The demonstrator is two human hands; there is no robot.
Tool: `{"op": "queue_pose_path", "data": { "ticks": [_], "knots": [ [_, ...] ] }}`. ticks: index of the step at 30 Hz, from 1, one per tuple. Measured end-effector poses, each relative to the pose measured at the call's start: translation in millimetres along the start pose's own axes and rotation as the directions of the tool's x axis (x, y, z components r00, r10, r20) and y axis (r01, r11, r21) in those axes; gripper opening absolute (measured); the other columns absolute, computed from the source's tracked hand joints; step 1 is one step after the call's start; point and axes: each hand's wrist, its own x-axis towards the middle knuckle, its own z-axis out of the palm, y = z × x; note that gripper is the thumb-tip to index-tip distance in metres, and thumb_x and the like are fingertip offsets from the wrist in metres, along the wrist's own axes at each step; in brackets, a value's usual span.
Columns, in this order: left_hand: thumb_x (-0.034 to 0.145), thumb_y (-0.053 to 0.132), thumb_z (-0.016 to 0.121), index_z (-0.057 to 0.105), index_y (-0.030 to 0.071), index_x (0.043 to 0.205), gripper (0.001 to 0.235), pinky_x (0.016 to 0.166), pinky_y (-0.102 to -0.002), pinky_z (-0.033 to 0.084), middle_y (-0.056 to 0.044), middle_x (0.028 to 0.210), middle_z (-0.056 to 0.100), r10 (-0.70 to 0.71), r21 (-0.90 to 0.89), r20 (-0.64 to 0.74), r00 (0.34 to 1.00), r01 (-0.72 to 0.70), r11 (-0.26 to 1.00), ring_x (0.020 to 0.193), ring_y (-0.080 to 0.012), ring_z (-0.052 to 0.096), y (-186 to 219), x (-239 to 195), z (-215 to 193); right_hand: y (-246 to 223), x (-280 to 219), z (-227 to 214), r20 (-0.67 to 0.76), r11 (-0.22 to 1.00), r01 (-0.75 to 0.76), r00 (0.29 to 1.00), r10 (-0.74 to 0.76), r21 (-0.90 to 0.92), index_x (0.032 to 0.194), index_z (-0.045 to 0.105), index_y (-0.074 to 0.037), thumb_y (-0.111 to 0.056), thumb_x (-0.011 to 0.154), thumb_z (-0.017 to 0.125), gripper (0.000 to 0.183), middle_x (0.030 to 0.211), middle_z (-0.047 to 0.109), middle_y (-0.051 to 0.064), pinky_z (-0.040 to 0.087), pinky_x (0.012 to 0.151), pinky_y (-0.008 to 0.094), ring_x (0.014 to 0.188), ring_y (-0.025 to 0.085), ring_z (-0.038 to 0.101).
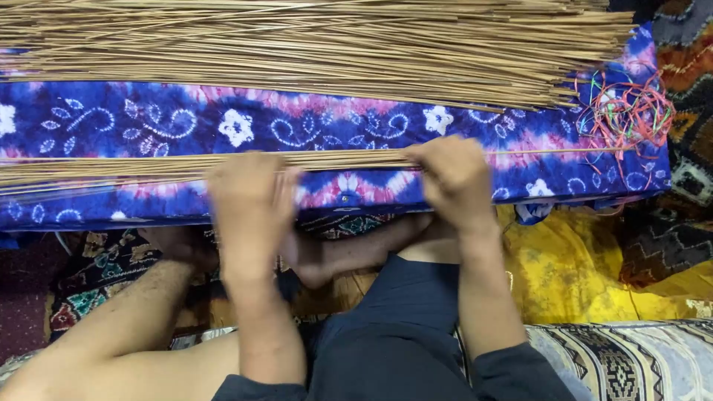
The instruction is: The person sits cross-legged on a rug and repeatedly picks up thin bamboo strips from a pile, aligns them, and places them onto a blue patterned fabric. The hands work continuously to organize and layer the strips across the fabric surface.
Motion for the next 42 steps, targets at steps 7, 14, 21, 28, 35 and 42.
{"op": "queue_pose_path", "data": {
  "ticks": [7, 14, 21, 28, 35, 42],
  "knots": [
    [0.109, 0.051, 0.064, 0.062, 0.018, 0.085, 0.040, 0.081, -0.045, 0.036, -0.002, 0.074, 0.052, -0.013, 0.156, -0.132, 0.991, 0.034, 0.987, 0.073, -0.0274, 0.052, -5.8, -7.0, 8.4, -7.5, 1.6, -20.2, -0.020, 0.998, -0.056, 0.998, 0.056, -0.025, 0.106, 0.077, -0.015, 0.000, 0.099, 0.071, 0.018, 0.086, 0.068, 0.001, 0.047, 0.077, 0.038, 0.078, 0.028, 0.063],
    [0.101, 0.038, 0.075, 0.065, 0.016, 0.089, 0.027, 0.087, -0.045, 0.035, -0.003, 0.077, 0.057, -0.007, 0.047, -0.114, 0.993, 0.012, 0.999, 0.078, -0.0283, 0.057, -8.9, -9.0, 2.4, -17.9, 3.2, -11.6, 0.006, 0.999, -0.032, 0.999, 0.032, 0.014, 0.101, 0.078, -0.019, -0.001, 0.094, 0.074, 0.020, 0.084, 0.069, -0.002, 0.045, 0.080, 0.036, 0.077, 0.024, 0.064],
    [0.105, 0.034, 0.075, 0.071, 0.010, 0.097, 0.025, 0.086, -0.047, 0.041, -0.009, 0.083, 0.062, -0.089, 0.080, -0.156, 0.984, 0.102, 0.992, 0.081, -0.0350, 0.061, 0.9, 2.2, -6.8, -11.9, -1.7, -12.7, 0.014, 0.995, -0.097, 0.995, 0.097, 0.009, 0.094, 0.074, -0.014, 0.000, 0.099, 0.071, 0.015, 0.081, 0.067, 0.004, 0.045, 0.076, 0.041, 0.074, 0.032, 0.063],
    [0.096, 0.029, 0.076, 0.065, 0.017, 0.086, 0.019, 0.092, -0.050, 0.030, -0.002, 0.079, 0.054, -0.028, 0.071, 0.025, 0.999, 0.027, 0.997, 0.085, -0.0260, 0.055, -5.1, -7.6, 29.9, -12.6, -20.6, 27.5, 0.039, 0.979, -0.168, 0.986, 0.164, 0.120, 0.094, 0.077, -0.019, -0.011, 0.090, 0.082, 0.010, 0.083, 0.072, -0.002, 0.045, 0.082, 0.035, 0.080, 0.023, 0.067],
    [0.108, 0.045, 0.071, 0.067, 0.015, 0.095, 0.033, 0.101, -0.049, 0.030, -0.003, 0.082, 0.049, -0.121, 0.129, -0.042, 0.992, 0.125, 0.984, 0.088, -0.0274, 0.051, -17.2, -6.9, 21.9, -8.0, -15.6, 22.1, 0.035, 0.967, -0.216, 0.976, 0.213, 0.134, 0.099, 0.076, -0.017, -0.011, 0.097, 0.076, 0.006, 0.086, 0.073, 0.000, 0.048, 0.082, 0.038, 0.081, 0.027, 0.068],
    [0.097, 0.031, 0.087, 0.070, 0.014, 0.095, 0.024, 0.107, -0.047, 0.027, -0.004, 0.086, 0.054, -0.175, 0.052, 0.030, 0.984, 0.173, 0.984, 0.093, -0.0269, 0.053, -37.7, -14.3, 22.2, 25.1, -25.4, 12.9, 0.067, 0.970, -0.222, 0.974, 0.216, 0.102, 0.101, 0.079, -0.021, -0.016, 0.095, 0.081, 0.007, 0.087, 0.075, -0.003, 0.041, 0.098, 0.038, 0.084, 0.023, 0.068]
  ]
}}
